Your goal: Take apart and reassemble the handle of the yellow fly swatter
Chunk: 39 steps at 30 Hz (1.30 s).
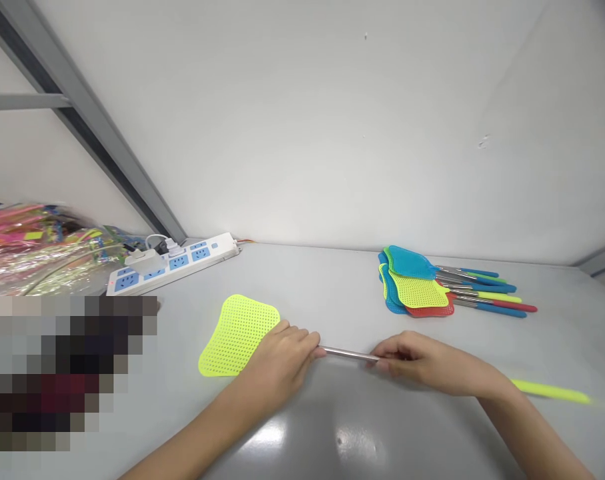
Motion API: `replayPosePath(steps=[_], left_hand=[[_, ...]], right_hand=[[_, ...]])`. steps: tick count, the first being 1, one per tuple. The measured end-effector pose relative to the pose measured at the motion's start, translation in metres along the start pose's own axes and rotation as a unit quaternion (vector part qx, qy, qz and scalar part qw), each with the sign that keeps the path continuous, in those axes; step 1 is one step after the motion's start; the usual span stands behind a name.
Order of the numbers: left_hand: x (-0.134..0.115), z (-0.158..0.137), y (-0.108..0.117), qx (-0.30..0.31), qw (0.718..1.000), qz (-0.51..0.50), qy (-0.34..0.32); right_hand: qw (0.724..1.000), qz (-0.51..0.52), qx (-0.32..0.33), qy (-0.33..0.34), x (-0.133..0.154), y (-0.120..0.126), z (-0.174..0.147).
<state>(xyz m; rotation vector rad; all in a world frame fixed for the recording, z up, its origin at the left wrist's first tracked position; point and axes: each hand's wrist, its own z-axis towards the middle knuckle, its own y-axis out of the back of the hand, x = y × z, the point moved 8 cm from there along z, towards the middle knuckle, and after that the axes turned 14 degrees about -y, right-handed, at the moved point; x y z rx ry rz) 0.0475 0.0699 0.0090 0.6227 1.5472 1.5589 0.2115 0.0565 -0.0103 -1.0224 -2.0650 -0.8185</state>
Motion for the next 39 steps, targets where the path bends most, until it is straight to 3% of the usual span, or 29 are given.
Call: replayPosePath(steps=[5,11,16,25,39], left_hand=[[-0.008,-0.001,-0.01,0.031,0.999,0.008,-0.015],[-0.014,0.0,-0.024,0.041,0.998,0.036,-0.026],[-0.017,0.001,-0.033,0.061,0.996,0.05,-0.034],[-0.017,0.0,-0.025,0.018,0.998,0.048,-0.032],[-0.013,0.001,-0.034,0.045,0.999,0.009,-0.021]], right_hand=[[0.987,0.058,0.134,-0.062,-0.012,-0.027,0.011],[0.966,0.104,0.198,-0.127,-0.037,-0.039,0.016],[0.959,0.12,0.21,-0.151,-0.046,-0.042,0.016],[0.942,0.143,0.241,-0.186,-0.047,-0.044,0.018],[0.912,0.14,0.303,-0.238,-0.052,-0.05,0.021]])
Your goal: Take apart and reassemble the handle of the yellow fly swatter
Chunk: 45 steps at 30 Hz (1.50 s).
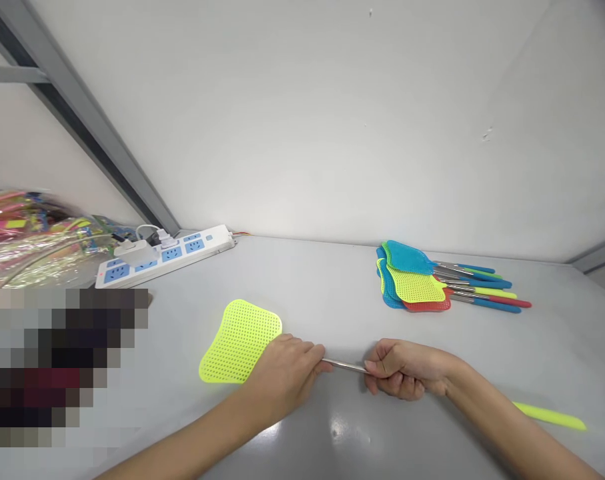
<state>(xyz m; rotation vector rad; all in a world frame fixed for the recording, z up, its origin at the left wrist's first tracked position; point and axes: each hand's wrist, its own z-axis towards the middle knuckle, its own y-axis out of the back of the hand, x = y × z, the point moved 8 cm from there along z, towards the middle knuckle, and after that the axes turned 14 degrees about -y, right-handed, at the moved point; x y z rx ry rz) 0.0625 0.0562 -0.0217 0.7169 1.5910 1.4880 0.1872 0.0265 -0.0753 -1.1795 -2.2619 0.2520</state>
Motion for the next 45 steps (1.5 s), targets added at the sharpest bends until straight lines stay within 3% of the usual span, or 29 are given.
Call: replayPosePath(steps=[21,45], left_hand=[[-0.002,-0.001,-0.001,0.0,1.0,0.004,0.003],[-0.009,0.002,0.006,0.004,1.0,0.021,0.005]], right_hand=[[0.997,0.006,0.051,-0.05,-0.002,-0.007,0.006],[0.998,0.007,0.056,-0.035,0.005,-0.012,0.009]])
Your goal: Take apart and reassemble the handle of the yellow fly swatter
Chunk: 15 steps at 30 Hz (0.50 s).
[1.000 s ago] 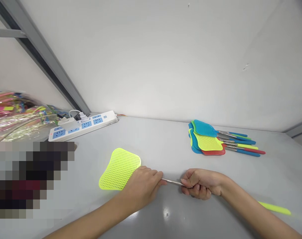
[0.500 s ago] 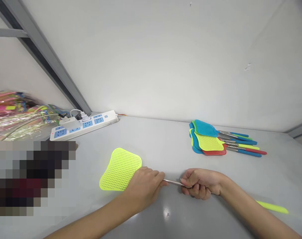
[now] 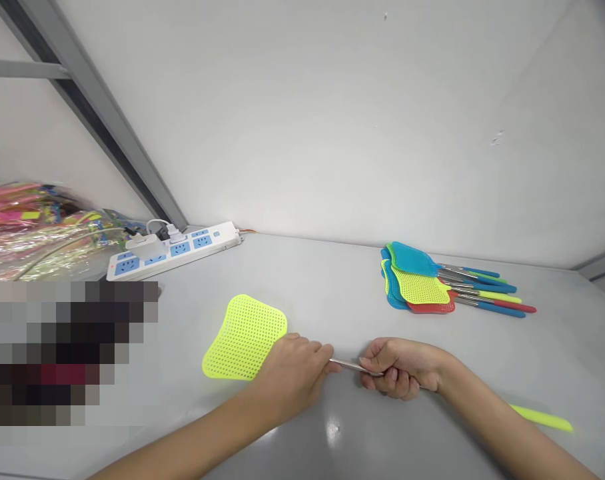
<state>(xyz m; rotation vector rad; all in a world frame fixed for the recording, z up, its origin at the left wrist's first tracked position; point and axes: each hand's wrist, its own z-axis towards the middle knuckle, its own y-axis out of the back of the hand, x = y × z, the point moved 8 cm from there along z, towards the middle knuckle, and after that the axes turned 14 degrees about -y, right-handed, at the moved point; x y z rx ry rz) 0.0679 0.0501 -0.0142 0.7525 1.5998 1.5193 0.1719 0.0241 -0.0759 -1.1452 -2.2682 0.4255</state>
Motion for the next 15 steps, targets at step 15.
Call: replayPosePath(steps=[15], left_hand=[[0.016,-0.001,0.013,-0.033,0.999,-0.036,-0.005]], right_hand=[[0.958,-0.169,-0.187,0.134,0.029,0.001,-0.024]])
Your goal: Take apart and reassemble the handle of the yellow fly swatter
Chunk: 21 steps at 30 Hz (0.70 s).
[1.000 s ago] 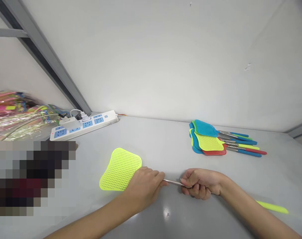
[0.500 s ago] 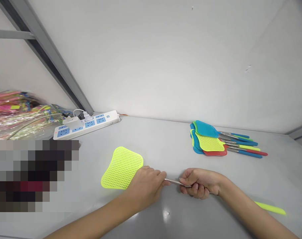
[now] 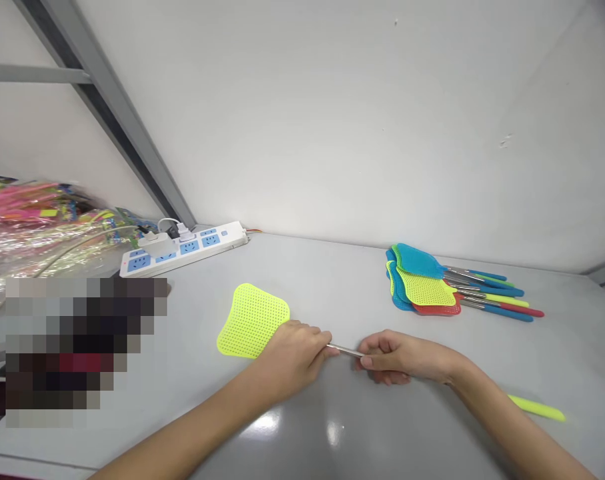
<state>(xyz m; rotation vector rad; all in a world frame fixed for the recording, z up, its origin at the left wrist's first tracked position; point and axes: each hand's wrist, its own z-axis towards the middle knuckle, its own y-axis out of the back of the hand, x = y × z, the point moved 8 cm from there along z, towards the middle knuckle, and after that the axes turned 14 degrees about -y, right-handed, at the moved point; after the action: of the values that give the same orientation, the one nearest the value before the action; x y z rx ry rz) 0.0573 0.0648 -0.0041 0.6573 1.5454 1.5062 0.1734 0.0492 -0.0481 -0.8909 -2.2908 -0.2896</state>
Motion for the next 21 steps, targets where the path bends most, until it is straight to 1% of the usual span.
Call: replayPosePath(steps=[3,11,17,21], left_hand=[[0.004,0.001,0.002,-0.005,1.0,-0.005,-0.001],[0.011,0.001,0.004,-0.012,1.0,0.005,-0.008],[0.007,0.003,0.001,-0.007,1.0,-0.008,-0.025],[0.003,0.002,0.0,0.005,0.999,-0.028,-0.022]], right_hand=[[0.999,-0.039,-0.014,0.004,0.003,0.008,0.002],[0.999,-0.033,-0.037,0.0,-0.003,0.024,0.004],[0.998,-0.038,-0.042,0.002,-0.007,0.024,0.0],[0.998,-0.038,-0.043,0.011,-0.007,0.015,-0.003]])
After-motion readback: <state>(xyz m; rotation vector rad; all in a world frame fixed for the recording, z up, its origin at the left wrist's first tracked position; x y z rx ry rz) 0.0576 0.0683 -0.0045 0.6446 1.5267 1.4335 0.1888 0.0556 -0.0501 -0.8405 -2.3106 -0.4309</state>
